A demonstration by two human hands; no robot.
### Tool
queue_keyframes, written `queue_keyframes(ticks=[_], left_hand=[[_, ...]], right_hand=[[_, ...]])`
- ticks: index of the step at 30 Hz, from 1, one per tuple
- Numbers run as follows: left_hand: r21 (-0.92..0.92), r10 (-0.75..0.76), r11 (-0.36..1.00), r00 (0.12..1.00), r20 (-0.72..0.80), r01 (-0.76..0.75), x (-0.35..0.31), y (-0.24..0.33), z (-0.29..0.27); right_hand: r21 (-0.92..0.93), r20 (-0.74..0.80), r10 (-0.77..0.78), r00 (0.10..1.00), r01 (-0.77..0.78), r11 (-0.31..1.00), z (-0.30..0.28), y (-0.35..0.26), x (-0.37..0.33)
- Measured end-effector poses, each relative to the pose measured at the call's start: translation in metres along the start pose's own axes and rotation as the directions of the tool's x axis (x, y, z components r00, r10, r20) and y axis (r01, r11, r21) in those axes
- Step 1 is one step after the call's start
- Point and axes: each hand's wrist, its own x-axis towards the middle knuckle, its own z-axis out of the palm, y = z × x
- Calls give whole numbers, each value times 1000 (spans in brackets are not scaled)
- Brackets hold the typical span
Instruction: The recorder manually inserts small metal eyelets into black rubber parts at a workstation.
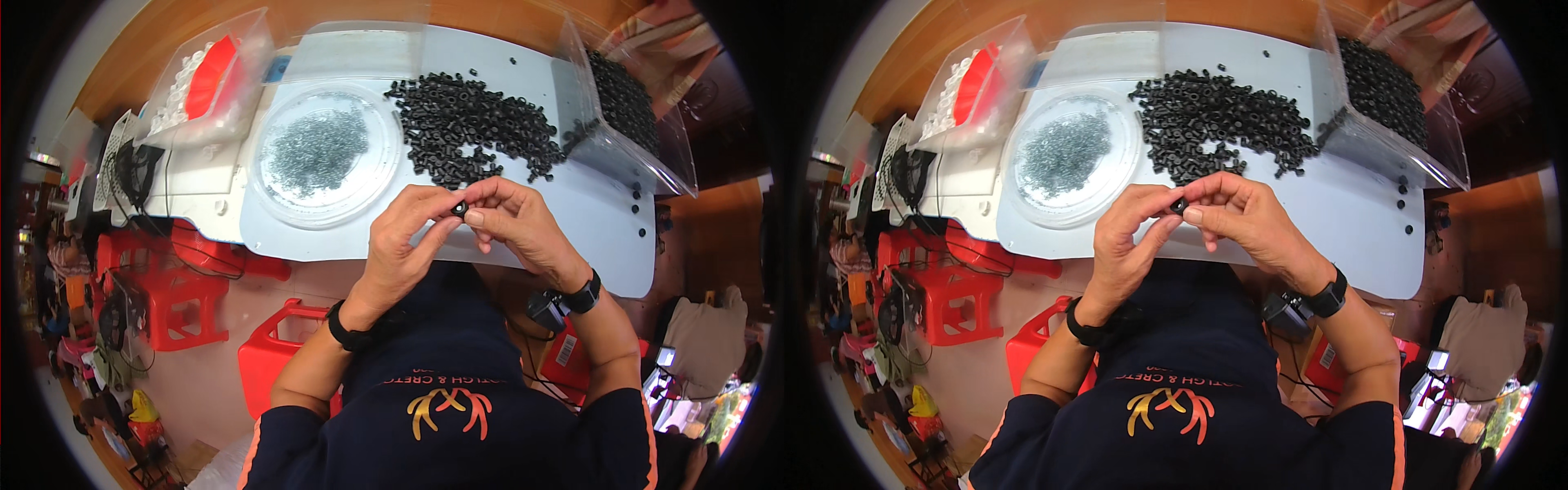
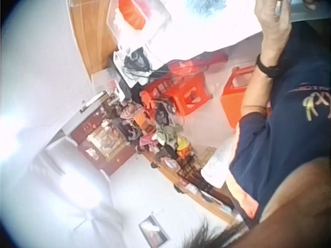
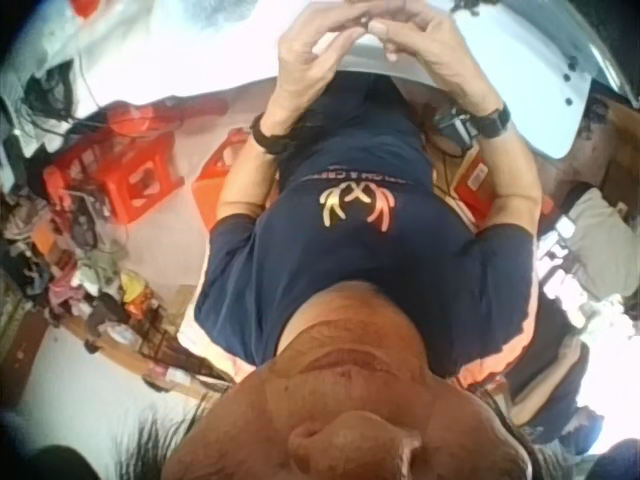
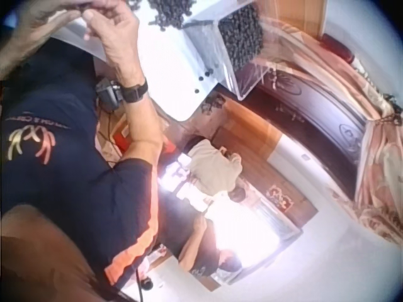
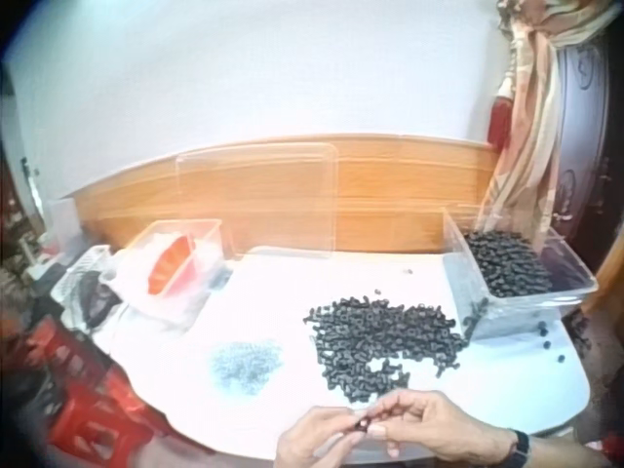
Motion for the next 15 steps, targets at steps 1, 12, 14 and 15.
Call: queue_keyframes(ticks=[1,12,14,15], left_hand=[[-4,-3,1000,1000,-17,3,-3,0,-1],[30,-97,994,981,-167,103,-37,-2,-33],[2,-128,991,967,-221,131,-45,-5,-38],[-33,-157,987,951,-265,154,-49,-5,-41]], right_hand=[[29,10,7,1000,-7,1000,5,0,1],[-220,108,91,990,-66,973,41,10,25],[-294,152,93,984,-45,955,51,7,33],[-296,161,96,982,-45,954,55,5,37]])
